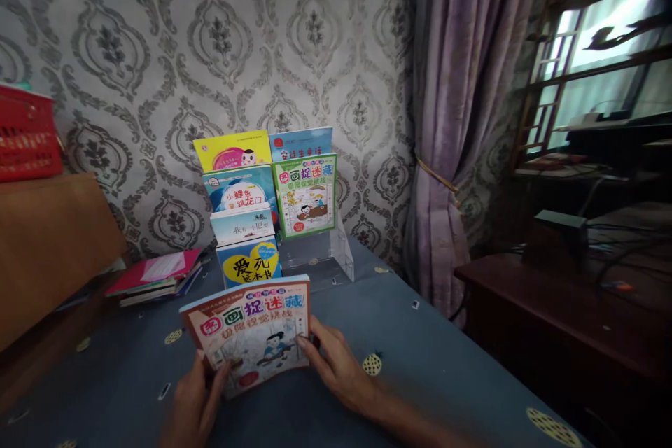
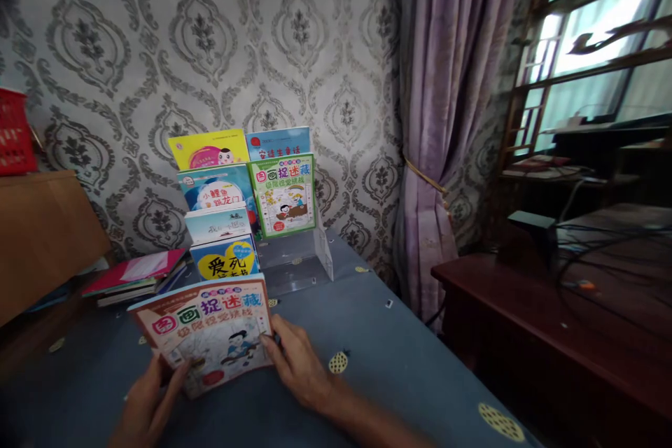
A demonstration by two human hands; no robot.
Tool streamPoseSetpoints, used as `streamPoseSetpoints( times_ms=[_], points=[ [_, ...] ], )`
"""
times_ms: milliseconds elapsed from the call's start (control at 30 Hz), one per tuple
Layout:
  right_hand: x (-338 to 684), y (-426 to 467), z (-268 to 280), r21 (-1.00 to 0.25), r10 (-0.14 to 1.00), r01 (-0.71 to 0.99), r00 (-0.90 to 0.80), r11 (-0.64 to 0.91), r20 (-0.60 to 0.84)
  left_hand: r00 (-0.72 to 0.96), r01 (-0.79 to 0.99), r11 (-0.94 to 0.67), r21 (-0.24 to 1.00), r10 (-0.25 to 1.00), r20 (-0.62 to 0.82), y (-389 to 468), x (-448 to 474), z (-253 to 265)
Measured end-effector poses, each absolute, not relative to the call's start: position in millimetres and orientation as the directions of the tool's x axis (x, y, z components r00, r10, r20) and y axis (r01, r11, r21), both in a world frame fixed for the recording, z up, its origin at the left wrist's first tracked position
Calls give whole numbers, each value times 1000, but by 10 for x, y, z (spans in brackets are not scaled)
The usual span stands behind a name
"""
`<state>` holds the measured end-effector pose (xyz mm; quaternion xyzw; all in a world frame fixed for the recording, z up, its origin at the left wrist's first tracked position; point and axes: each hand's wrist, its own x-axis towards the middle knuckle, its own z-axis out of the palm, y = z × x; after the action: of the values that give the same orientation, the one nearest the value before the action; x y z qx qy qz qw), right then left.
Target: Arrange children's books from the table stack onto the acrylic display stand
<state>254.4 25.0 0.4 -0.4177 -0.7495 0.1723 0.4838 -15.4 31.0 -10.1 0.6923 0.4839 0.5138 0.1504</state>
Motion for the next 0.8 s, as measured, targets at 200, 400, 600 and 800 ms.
streamPoseSetpoints(
  times_ms=[200, 400, 600, 800],
  points=[
    [2893, 359, 14, -706, 816, 455, -89, 543, 571, 220, 555, -532, 639, 835, 504, 576, 131, 38],
    [3318, 471, 217, -718, 820, 479, -5, 505, 573, 327, 592, -553, 586, 830, 452, 749, 607, 437],
    [3726, 738, 728, -667, 745, 467, 26, 580, 666, 482, 614, -745, 260, 615, 624, 993, 989, 1210],
    [3999, 1145, 1371, -515, 598, 491, -16, 703, 801, 487, 640, -759, 120, 521, 701, 1321, 1219, 1997]
  ],
)
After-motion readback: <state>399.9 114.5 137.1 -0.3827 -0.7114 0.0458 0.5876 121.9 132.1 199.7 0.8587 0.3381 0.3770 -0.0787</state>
